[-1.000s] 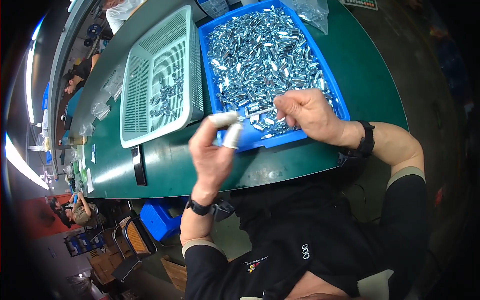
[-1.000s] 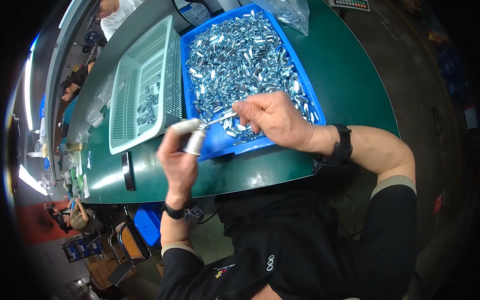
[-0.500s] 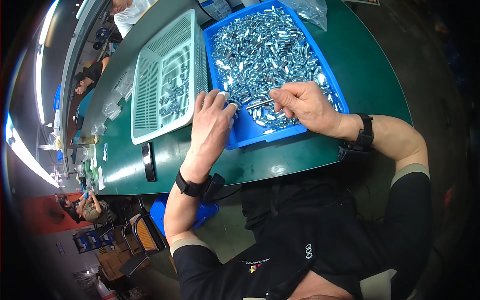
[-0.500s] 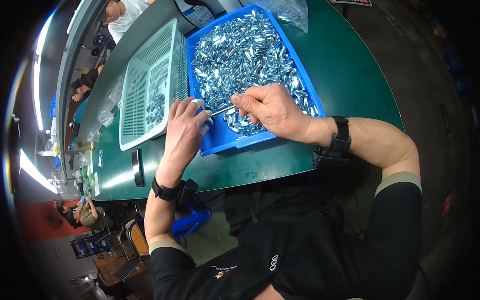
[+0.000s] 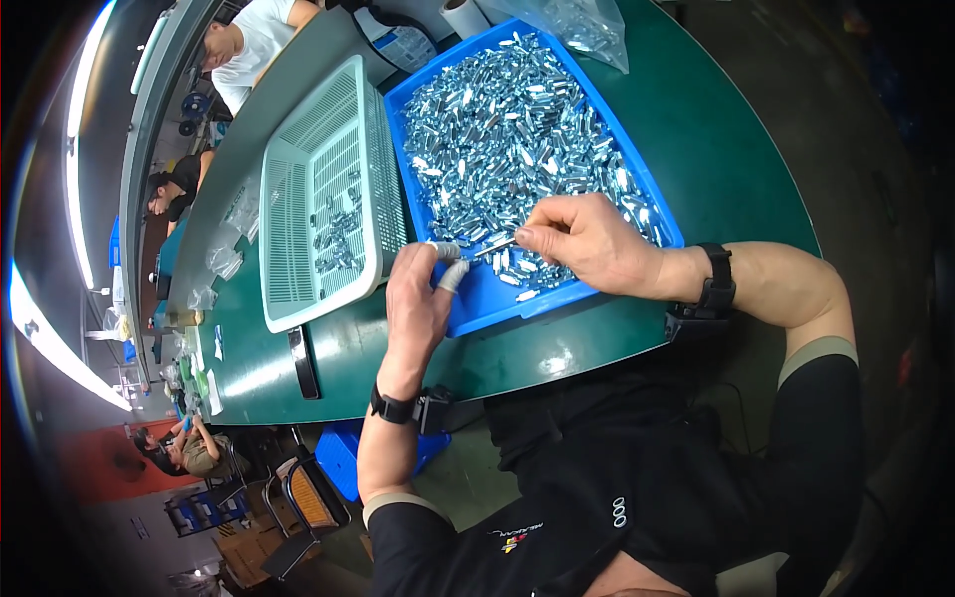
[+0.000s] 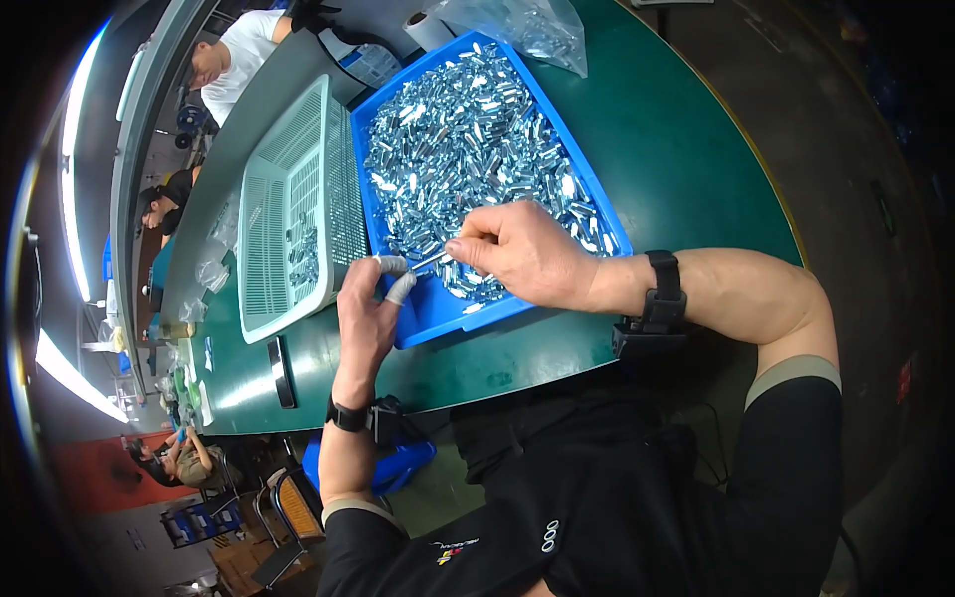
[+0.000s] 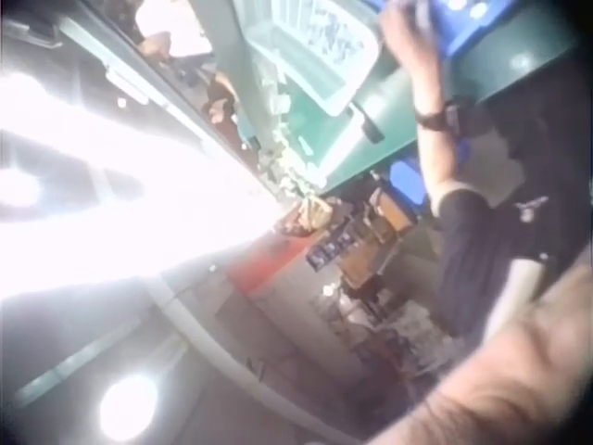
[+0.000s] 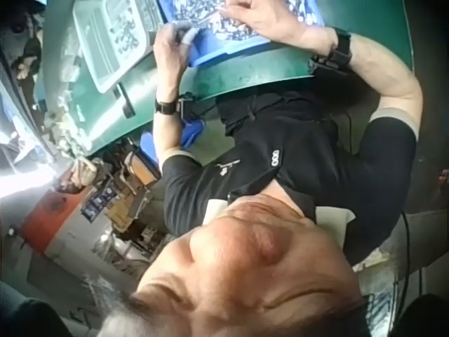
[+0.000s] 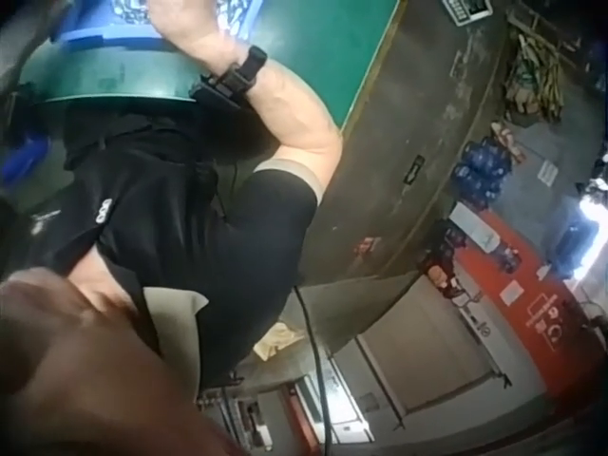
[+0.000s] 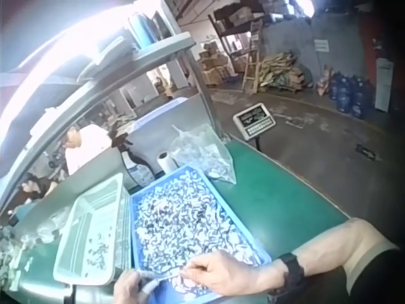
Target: The person picks up a metal rod and a small metal component from a blue tray, slides the component onto the rod, and places the assembly into a white basket, repeating the process.
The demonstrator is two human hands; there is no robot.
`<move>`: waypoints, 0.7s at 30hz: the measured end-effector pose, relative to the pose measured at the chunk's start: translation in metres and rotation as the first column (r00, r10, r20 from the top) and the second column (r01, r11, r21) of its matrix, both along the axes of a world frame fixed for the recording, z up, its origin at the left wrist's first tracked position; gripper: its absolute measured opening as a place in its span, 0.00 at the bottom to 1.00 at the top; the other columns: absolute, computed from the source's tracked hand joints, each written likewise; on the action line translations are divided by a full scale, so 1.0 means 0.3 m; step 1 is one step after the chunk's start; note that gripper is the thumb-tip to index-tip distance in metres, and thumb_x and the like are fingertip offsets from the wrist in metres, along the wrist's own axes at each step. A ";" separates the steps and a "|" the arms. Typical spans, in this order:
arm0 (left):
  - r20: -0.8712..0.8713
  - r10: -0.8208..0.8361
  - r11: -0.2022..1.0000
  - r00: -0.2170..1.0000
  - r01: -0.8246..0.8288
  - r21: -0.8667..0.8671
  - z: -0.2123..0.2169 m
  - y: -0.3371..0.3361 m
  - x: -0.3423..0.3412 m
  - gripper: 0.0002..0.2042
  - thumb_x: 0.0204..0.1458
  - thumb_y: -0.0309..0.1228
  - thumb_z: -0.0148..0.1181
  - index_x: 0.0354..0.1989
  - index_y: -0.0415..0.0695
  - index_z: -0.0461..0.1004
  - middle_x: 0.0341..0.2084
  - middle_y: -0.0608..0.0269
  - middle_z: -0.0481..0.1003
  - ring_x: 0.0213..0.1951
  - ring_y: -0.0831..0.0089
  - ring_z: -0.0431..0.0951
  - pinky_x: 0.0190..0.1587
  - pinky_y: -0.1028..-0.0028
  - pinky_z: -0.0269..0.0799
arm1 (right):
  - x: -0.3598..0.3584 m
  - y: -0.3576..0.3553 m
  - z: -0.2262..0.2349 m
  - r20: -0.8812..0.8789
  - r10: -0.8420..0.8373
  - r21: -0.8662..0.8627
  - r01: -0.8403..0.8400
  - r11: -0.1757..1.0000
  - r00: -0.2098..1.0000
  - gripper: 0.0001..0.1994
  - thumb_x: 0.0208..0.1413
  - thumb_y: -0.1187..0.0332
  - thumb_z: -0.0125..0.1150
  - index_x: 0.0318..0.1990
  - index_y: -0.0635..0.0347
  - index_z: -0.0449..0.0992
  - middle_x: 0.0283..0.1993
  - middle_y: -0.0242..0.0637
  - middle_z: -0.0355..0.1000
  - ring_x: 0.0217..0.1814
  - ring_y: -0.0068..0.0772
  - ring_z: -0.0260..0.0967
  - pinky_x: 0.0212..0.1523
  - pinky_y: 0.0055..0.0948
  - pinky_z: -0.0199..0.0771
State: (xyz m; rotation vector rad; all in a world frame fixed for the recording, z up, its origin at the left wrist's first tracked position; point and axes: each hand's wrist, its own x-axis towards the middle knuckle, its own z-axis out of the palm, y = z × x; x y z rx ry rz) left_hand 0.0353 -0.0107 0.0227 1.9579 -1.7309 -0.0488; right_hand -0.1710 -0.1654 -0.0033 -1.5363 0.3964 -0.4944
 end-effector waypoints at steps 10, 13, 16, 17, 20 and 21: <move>-0.288 -0.106 0.971 0.952 0.037 -0.235 -0.048 0.005 -0.058 0.13 0.47 0.19 0.72 0.41 0.37 0.77 0.37 0.57 0.79 0.41 0.61 0.79 0.46 0.67 0.74 | -0.005 0.001 0.033 -0.080 0.032 -0.040 -0.036 0.999 0.996 0.09 0.65 0.67 0.64 0.38 0.66 0.79 0.27 0.25 0.71 0.30 0.12 0.61 0.30 0.22 0.63; -0.290 -0.118 0.970 0.950 0.048 -0.238 -0.060 0.019 -0.041 0.14 0.49 0.20 0.72 0.43 0.37 0.76 0.38 0.57 0.78 0.41 0.66 0.79 0.46 0.70 0.75 | -0.002 0.006 0.031 -0.077 0.021 -0.044 -0.024 0.999 0.997 0.09 0.65 0.67 0.63 0.39 0.66 0.79 0.27 0.24 0.70 0.30 0.12 0.61 0.30 0.21 0.62; -0.288 -0.159 0.960 0.944 0.080 -0.268 -0.062 0.016 -0.046 0.14 0.49 0.21 0.72 0.43 0.37 0.76 0.38 0.58 0.78 0.40 0.66 0.79 0.45 0.69 0.75 | 0.002 0.005 0.033 -0.095 0.021 -0.008 -0.022 1.000 0.995 0.09 0.65 0.68 0.63 0.38 0.66 0.79 0.27 0.25 0.71 0.29 0.13 0.61 0.29 0.22 0.62; -0.294 -0.155 0.961 0.943 0.076 -0.264 -0.062 0.014 -0.048 0.14 0.49 0.21 0.72 0.43 0.37 0.76 0.38 0.58 0.78 0.40 0.66 0.79 0.45 0.69 0.75 | 0.003 0.006 0.028 -0.092 0.042 -0.044 -0.046 0.998 0.995 0.09 0.65 0.68 0.63 0.37 0.66 0.79 0.26 0.26 0.71 0.29 0.14 0.61 0.29 0.23 0.63; -0.248 -0.181 0.958 0.952 0.114 -0.263 -0.050 -0.001 -0.051 0.14 0.49 0.22 0.73 0.43 0.37 0.77 0.37 0.57 0.79 0.40 0.64 0.79 0.45 0.68 0.76 | 0.002 0.009 0.025 -0.096 0.081 -0.135 -0.093 0.986 0.992 0.11 0.66 0.67 0.62 0.34 0.66 0.79 0.24 0.29 0.71 0.27 0.16 0.61 0.29 0.24 0.63; -0.224 -0.216 0.948 0.950 0.150 -0.280 -0.043 -0.009 -0.059 0.15 0.46 0.21 0.73 0.42 0.38 0.78 0.36 0.57 0.79 0.41 0.61 0.79 0.44 0.67 0.75 | -0.002 0.008 0.027 -0.100 0.091 -0.193 -0.109 0.975 0.991 0.12 0.66 0.67 0.61 0.33 0.66 0.79 0.23 0.31 0.70 0.26 0.17 0.61 0.28 0.25 0.63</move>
